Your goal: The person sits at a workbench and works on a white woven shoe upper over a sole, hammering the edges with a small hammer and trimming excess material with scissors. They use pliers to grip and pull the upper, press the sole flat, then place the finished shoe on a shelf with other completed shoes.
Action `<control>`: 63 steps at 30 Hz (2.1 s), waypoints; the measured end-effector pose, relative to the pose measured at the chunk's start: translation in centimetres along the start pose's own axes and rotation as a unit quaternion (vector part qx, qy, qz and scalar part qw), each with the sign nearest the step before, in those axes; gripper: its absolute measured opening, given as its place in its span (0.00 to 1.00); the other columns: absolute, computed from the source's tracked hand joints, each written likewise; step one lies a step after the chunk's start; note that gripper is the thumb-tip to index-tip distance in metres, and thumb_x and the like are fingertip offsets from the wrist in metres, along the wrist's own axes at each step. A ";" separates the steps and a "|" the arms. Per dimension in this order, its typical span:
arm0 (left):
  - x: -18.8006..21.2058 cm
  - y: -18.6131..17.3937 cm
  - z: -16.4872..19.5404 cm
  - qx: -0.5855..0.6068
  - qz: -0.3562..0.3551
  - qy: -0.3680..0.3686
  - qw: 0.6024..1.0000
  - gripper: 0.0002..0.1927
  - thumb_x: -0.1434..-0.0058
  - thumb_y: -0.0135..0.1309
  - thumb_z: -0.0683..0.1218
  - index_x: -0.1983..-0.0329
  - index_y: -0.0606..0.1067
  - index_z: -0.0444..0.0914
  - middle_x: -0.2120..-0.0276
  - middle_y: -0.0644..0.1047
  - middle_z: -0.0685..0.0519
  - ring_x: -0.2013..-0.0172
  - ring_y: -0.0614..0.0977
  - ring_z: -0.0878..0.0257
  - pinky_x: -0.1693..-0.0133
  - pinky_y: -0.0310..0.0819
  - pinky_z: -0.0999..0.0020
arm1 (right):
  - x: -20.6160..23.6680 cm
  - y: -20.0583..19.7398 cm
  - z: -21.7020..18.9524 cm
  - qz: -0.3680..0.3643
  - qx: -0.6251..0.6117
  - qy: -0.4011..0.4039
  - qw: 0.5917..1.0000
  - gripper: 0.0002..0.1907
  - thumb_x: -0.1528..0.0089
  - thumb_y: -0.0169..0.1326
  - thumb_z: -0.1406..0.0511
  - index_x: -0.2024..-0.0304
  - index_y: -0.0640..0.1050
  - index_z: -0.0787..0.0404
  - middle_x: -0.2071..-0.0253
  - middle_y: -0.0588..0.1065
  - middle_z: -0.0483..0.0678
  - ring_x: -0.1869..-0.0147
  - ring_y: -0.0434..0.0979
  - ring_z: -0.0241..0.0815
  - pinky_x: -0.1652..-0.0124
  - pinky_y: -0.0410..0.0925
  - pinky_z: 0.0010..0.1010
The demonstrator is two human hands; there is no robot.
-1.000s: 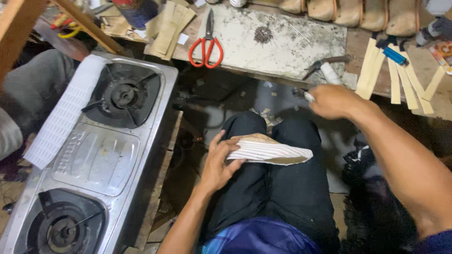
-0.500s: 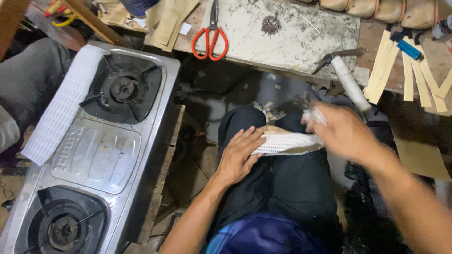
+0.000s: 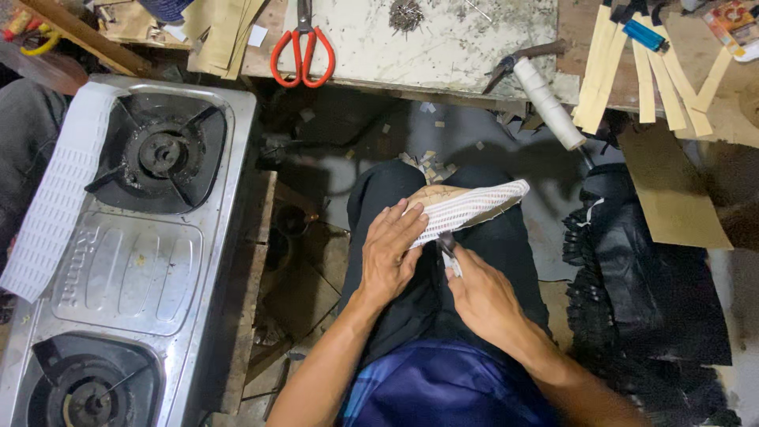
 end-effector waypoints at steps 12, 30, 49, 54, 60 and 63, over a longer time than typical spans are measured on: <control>-0.2 -0.8 -0.1 -0.008 -0.054 -0.022 0.998 0.30 0.46 0.61 0.39 0.37 0.76 0.43 0.33 0.73 0.49 0.29 0.69 0.47 0.29 0.58 0.46 | 0.6 1.9 0.6 -0.031 0.123 0.053 0.991 0.26 0.39 0.51 0.67 0.38 0.67 0.67 0.57 0.76 0.62 0.64 0.80 0.67 0.64 0.74 0.53; -2.4 1.0 1.1 -0.148 -0.154 0.063 0.975 0.31 0.37 0.57 0.46 0.29 0.67 0.45 0.30 0.66 0.47 0.29 0.65 0.43 0.32 0.54 0.40 | 1.1 1.5 7.0 -0.032 -0.366 0.223 0.903 0.18 0.35 0.49 0.68 0.43 0.77 0.67 0.49 0.81 0.54 0.49 0.83 0.41 0.52 0.76 0.32; -4.6 1.1 2.0 -0.129 -0.189 0.021 0.973 0.28 0.35 0.55 0.50 0.31 0.68 0.46 0.31 0.68 0.46 0.32 0.66 0.40 0.36 0.58 0.42 | 0.8 -1.7 4.8 -0.009 0.172 0.057 0.983 0.23 0.40 0.53 0.68 0.43 0.71 0.70 0.65 0.75 0.63 0.69 0.80 0.64 0.69 0.74 0.49; -6.5 3.1 2.6 -0.150 -0.173 -0.004 0.973 0.25 0.31 0.50 0.56 0.31 0.68 0.52 0.34 0.71 0.47 0.35 0.70 0.38 0.37 0.61 0.43 | 0.1 -2.4 3.9 0.019 0.141 0.031 0.989 0.21 0.41 0.54 0.68 0.45 0.73 0.69 0.66 0.77 0.63 0.69 0.79 0.66 0.69 0.73 0.51; -6.9 3.3 1.6 -0.176 -0.219 0.033 0.959 0.28 0.30 0.49 0.52 0.27 0.62 0.46 0.35 0.71 0.40 0.38 0.72 0.32 0.38 0.64 0.43 | 1.0 -6.2 1.0 0.118 0.010 -0.032 0.992 0.15 0.37 0.53 0.66 0.50 0.76 0.66 0.71 0.77 0.61 0.69 0.80 0.61 0.69 0.71 0.48; -7.5 3.2 0.6 -0.100 -0.266 0.031 0.958 0.31 0.31 0.51 0.51 0.26 0.59 0.42 0.36 0.70 0.38 0.39 0.71 0.30 0.37 0.63 0.46 | 0.3 -6.3 0.4 0.202 -0.002 -0.050 0.978 0.10 0.35 0.55 0.65 0.54 0.74 0.66 0.72 0.76 0.59 0.71 0.81 0.58 0.70 0.71 0.46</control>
Point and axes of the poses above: each hand's wrist, its own x-axis away from the middle knuckle, its own y-axis out of the palm, z = x × y, the point moved 4 cm from there along -x, towards the middle knuckle
